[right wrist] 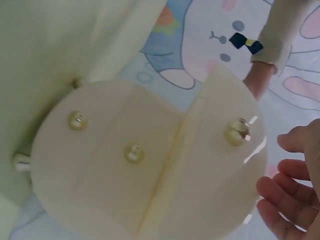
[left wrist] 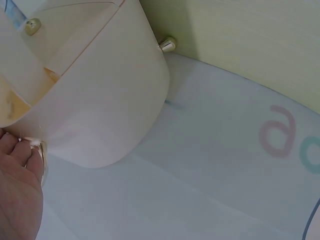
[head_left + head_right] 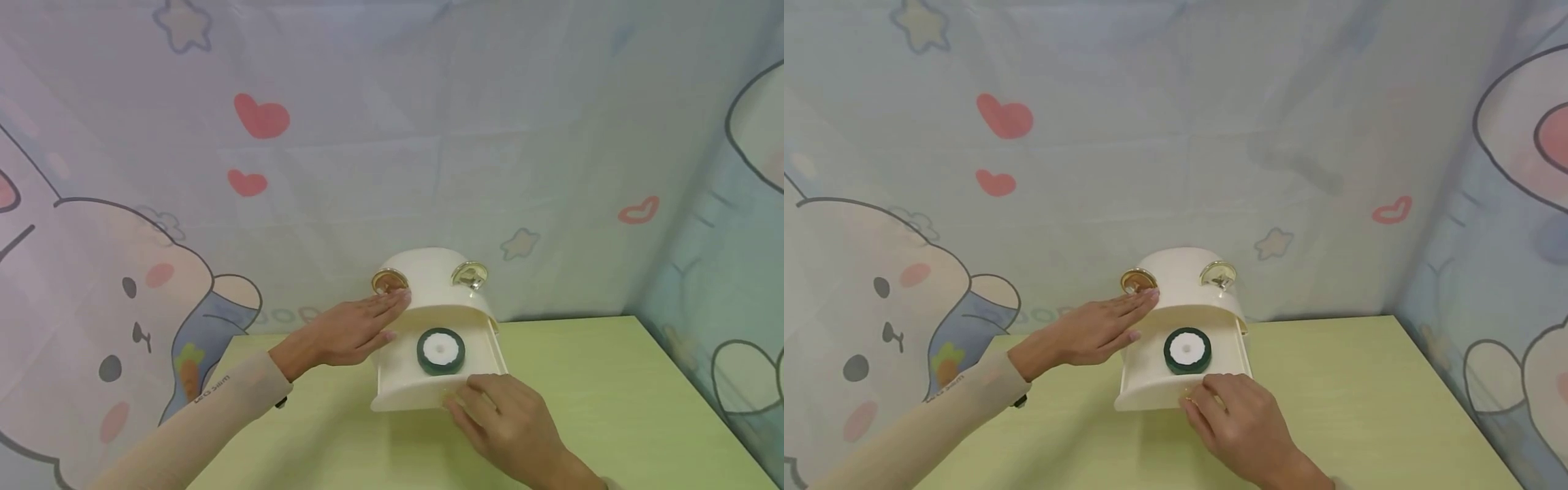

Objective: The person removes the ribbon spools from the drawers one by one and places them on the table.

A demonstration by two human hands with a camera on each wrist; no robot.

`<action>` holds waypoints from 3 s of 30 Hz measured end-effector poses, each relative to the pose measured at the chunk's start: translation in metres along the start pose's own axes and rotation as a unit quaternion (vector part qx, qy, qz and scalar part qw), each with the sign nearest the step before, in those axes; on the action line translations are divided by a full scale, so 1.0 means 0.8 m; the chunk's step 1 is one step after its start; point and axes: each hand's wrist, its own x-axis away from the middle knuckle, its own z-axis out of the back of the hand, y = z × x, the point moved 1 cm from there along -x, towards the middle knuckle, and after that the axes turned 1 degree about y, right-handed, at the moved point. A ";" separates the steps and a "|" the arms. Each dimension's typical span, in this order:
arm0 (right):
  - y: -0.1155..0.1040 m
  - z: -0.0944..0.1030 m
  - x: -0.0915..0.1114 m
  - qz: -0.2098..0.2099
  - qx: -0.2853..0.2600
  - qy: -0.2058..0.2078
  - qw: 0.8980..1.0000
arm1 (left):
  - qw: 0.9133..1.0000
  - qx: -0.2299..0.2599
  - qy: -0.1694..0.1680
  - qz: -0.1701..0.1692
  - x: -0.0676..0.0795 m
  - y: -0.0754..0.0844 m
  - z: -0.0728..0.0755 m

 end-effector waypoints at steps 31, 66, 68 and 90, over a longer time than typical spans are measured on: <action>0.073 0.035 -0.077 0.060 -0.117 -0.208 0.969 | 1.000 0.013 0.007 0.004 -0.006 -0.003 -0.008; 0.132 -0.046 -0.087 -0.003 -0.203 -0.551 0.809 | 1.000 -0.016 0.008 0.000 -0.008 0.004 -0.003; 0.130 -0.052 -0.090 -0.004 -0.204 -0.563 0.801 | 1.000 -0.016 0.006 -0.001 -0.009 0.005 -0.002; 0.117 -0.094 -0.095 0.008 -0.155 -0.645 0.748 | 1.000 -0.017 -0.006 0.008 -0.009 0.009 0.000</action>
